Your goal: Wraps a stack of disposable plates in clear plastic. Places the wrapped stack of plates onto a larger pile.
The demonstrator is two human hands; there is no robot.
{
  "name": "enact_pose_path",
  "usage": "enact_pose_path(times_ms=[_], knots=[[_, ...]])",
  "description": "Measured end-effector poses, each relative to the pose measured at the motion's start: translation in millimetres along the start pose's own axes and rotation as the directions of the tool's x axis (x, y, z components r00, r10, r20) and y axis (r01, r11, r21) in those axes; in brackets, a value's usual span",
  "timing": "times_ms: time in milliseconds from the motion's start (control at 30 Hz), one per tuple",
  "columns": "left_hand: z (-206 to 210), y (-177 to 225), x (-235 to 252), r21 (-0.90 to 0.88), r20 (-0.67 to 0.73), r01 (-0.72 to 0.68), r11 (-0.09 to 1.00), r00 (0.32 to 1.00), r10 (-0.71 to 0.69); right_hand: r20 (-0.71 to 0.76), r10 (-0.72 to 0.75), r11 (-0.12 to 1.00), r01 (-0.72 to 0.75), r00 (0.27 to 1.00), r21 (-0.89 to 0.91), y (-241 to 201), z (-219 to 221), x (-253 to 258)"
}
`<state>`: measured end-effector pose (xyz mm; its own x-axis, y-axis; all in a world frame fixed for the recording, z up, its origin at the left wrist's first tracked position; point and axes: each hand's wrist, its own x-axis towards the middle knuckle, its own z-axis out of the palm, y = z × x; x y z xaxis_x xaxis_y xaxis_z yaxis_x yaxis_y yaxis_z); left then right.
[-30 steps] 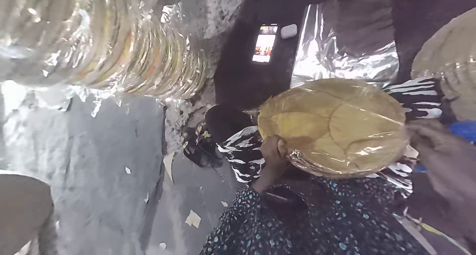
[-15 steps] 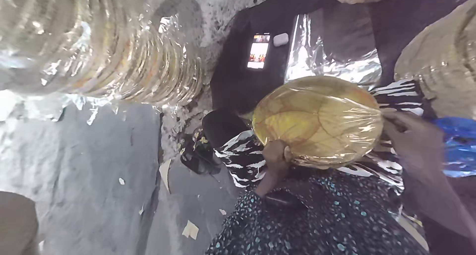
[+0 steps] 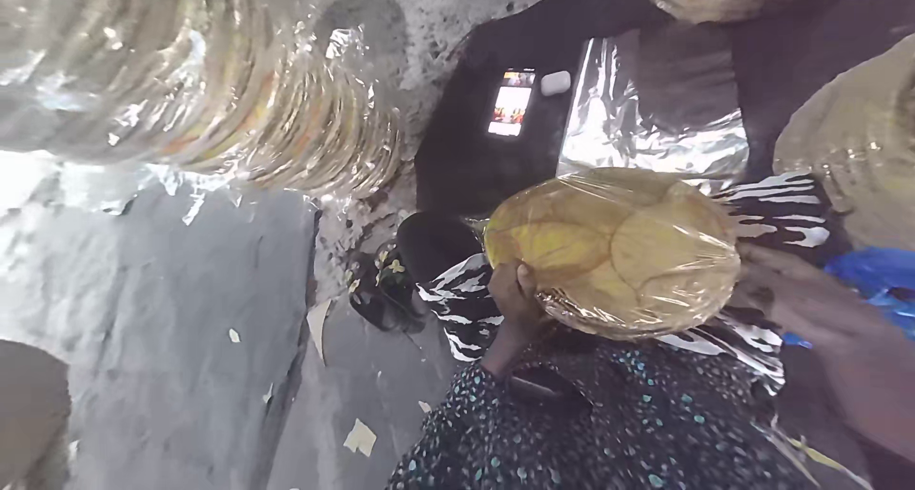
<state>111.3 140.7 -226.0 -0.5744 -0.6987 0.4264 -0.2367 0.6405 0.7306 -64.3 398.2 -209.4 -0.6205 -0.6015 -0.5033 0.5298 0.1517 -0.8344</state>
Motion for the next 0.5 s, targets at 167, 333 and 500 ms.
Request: enact_pose_path(times_ms=[167, 333, 500], knots=[[-0.4, -6.3, -2.2, 0.034, 0.058, -0.089, 0.995, 0.995, 0.087, -0.062, 0.004, 0.968, -0.019, 0.998, -0.250, -1.5, -4.6, 4.8], [-0.7, -14.3, -6.3, -0.006, 0.094, -0.222, 0.975, 0.971, 0.222, -0.190, -0.235, 0.766, 0.061, 0.953, -0.640, -0.6, 5.3, 3.1], [-6.4, -15.1, -8.3, -0.040, 0.130, -0.183, 0.982, 0.974, 0.187, -0.348, -0.313, 0.821, 0.068, 0.884, -0.567, 6.3, 21.4, -4.5]])
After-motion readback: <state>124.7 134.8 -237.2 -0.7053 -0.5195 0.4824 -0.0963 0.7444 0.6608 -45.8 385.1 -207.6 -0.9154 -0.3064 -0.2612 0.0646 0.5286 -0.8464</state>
